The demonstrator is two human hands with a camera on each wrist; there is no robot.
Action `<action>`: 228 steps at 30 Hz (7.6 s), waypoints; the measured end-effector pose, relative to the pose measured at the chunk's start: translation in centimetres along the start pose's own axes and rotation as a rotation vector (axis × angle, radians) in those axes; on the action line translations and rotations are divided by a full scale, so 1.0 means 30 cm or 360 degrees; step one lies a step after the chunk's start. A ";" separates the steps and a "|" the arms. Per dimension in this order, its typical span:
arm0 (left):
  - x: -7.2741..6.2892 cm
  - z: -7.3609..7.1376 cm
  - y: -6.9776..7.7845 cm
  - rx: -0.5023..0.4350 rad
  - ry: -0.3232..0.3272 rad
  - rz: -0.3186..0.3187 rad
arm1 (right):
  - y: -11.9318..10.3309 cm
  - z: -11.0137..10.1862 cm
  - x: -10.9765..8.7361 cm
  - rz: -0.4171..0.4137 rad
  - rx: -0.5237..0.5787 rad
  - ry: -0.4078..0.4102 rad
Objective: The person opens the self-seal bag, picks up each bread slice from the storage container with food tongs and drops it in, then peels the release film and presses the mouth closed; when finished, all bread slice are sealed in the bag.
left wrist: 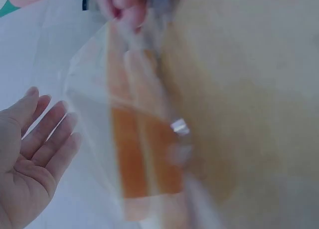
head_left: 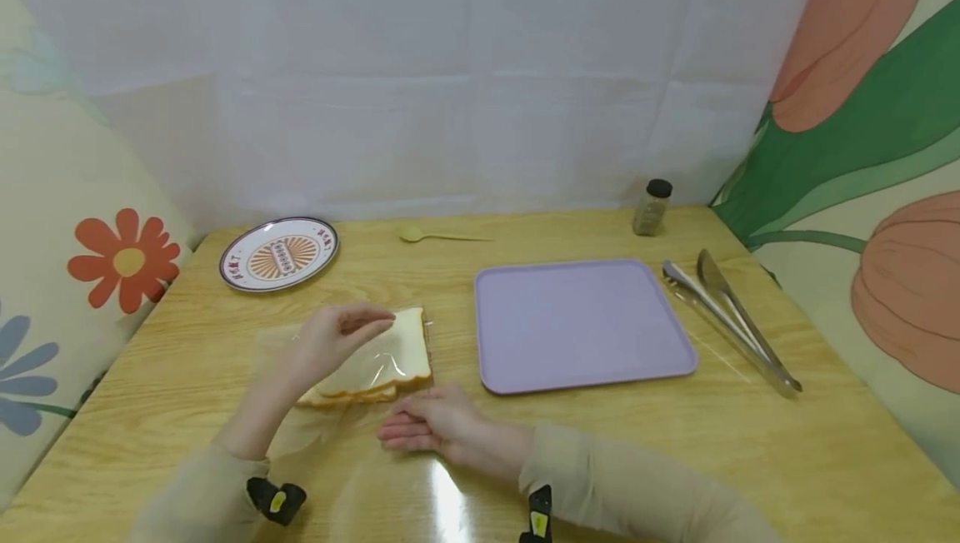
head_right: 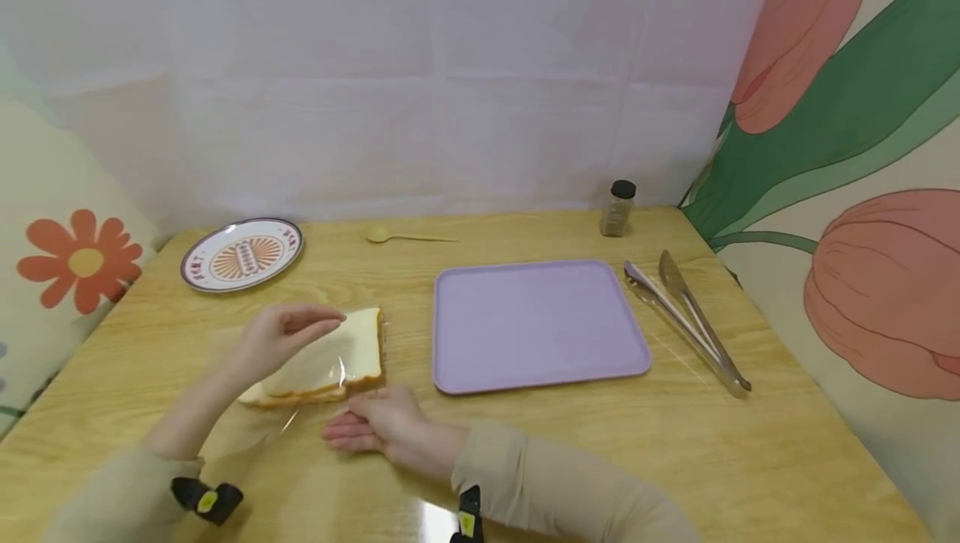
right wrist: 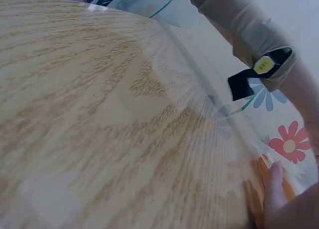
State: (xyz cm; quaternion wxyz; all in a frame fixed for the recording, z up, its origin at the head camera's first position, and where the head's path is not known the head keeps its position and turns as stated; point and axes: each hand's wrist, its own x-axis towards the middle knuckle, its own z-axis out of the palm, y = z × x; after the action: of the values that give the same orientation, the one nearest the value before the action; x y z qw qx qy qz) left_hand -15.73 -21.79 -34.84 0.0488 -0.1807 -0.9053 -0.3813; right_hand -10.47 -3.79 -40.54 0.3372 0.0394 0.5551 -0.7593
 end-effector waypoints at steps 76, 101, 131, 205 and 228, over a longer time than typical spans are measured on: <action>0.000 -0.132 0.008 -0.0787 0.0589 -0.0218 | -0.298 -0.152 0.080 -0.1049 -0.0014 0.0568; -0.008 -0.130 0.158 -0.1003 0.1109 -0.0033 | -0.467 -0.142 -0.004 -0.1466 -0.0259 0.0539; 0.006 -0.111 0.157 -0.1000 0.1108 0.0016 | -0.476 -0.151 -0.015 -0.1504 -0.0241 0.0530; -0.040 -0.144 0.103 -0.0218 0.0560 -0.0093 | -0.486 -0.223 -0.022 -0.1323 -0.1186 0.0468; -0.027 -0.127 0.087 -0.0323 0.0589 -0.0133 | -0.486 -0.245 -0.012 -0.1237 -0.1202 0.0464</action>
State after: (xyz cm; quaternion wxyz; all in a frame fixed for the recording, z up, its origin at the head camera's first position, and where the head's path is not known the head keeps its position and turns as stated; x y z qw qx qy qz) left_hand -14.22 -23.03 -30.58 0.1799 -0.0740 -0.8446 -0.4988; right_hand -20.60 5.05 -31.29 -0.0568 -0.1870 0.8031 -0.5628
